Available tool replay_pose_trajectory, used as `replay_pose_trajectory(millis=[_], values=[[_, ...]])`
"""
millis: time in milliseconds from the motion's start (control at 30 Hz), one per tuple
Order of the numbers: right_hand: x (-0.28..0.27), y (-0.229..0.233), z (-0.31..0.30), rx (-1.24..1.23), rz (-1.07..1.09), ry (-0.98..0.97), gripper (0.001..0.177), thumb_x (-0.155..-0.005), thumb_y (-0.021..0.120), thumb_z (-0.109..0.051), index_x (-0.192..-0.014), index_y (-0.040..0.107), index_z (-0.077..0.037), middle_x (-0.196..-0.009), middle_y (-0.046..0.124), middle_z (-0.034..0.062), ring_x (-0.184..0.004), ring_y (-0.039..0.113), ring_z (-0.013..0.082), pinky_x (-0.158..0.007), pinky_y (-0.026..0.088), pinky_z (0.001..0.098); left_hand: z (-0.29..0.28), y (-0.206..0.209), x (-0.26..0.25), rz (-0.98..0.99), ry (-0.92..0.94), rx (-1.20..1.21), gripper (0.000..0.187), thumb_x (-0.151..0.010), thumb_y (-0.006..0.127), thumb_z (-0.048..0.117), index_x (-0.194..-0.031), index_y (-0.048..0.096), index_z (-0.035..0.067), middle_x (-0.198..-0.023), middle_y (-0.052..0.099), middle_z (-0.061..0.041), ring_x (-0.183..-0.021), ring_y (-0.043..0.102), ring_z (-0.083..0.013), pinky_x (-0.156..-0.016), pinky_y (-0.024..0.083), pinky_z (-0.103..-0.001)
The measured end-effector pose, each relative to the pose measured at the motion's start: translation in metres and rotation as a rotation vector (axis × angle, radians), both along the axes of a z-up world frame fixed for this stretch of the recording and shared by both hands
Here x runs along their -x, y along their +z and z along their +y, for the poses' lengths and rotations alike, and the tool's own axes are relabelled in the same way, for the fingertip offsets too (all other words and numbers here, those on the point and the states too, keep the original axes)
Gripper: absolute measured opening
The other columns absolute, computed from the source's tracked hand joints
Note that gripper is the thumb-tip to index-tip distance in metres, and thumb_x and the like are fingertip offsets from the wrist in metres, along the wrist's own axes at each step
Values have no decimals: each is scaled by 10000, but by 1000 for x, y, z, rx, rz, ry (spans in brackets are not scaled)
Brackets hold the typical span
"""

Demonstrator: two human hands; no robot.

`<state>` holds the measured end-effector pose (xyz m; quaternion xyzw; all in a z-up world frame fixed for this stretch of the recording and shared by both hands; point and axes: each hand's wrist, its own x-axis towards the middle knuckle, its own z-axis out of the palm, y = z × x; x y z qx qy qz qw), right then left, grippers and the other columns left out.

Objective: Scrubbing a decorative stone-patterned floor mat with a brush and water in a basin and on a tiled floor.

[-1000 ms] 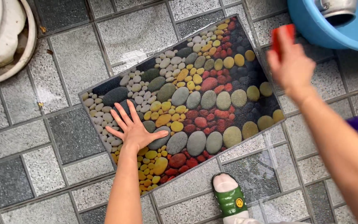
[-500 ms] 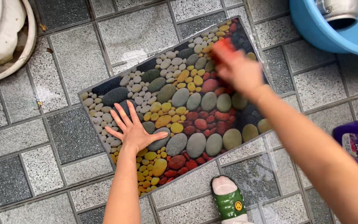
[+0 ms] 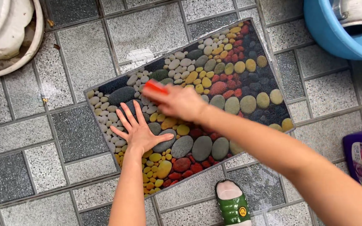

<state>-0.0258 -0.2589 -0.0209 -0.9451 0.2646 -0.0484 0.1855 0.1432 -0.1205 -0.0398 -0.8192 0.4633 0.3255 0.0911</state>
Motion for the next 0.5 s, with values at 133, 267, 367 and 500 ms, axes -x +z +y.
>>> replay_pose_trajectory(millis=[133, 267, 367, 500], values=[[105, -14, -83, 77, 124, -519, 688, -941, 683, -405, -1560, 389, -464, -1159, 687, 124, -915, 727, 336, -700, 584, 490, -2, 2, -2, 26, 5, -8, 1761, -406, 862, 833, -1597, -258, 179, -1639, -360, -214, -1488, -376, -397, -1085, -154, -780], [179, -17, -144, 199, 445, -735, 693, -1047, 581, -443, -1648, 239, -390, -1038, 632, 247, -642, 718, 348, -516, 556, 495, 0, 0, -2, 36, 15, 11, 1774, -385, 874, 822, -1598, -250, 180, -1640, -358, -216, -1493, -374, -391, -1090, -155, -774], [149, -12, -133, 263, 443, -749, 658, -1071, 580, -438, -1645, 267, -370, -1035, 653, 229, -663, 723, 336, -557, 556, 499, 0, 0, -2, 40, 22, 26, 1777, -380, 870, 824, -1603, -245, 177, -1645, -347, -215, -1495, -371, -389, -1091, -153, -776], [26, 7, -56, 94, -113, -379, 649, -957, 655, -374, -1555, 404, -356, -1219, 692, 156, -850, 733, 331, -658, 597, 480, 0, 1, 0, 27, 8, 6, 1770, -396, 864, 838, -1599, -246, 166, -1641, -349, -220, -1487, -377, -399, -1082, -162, -781]])
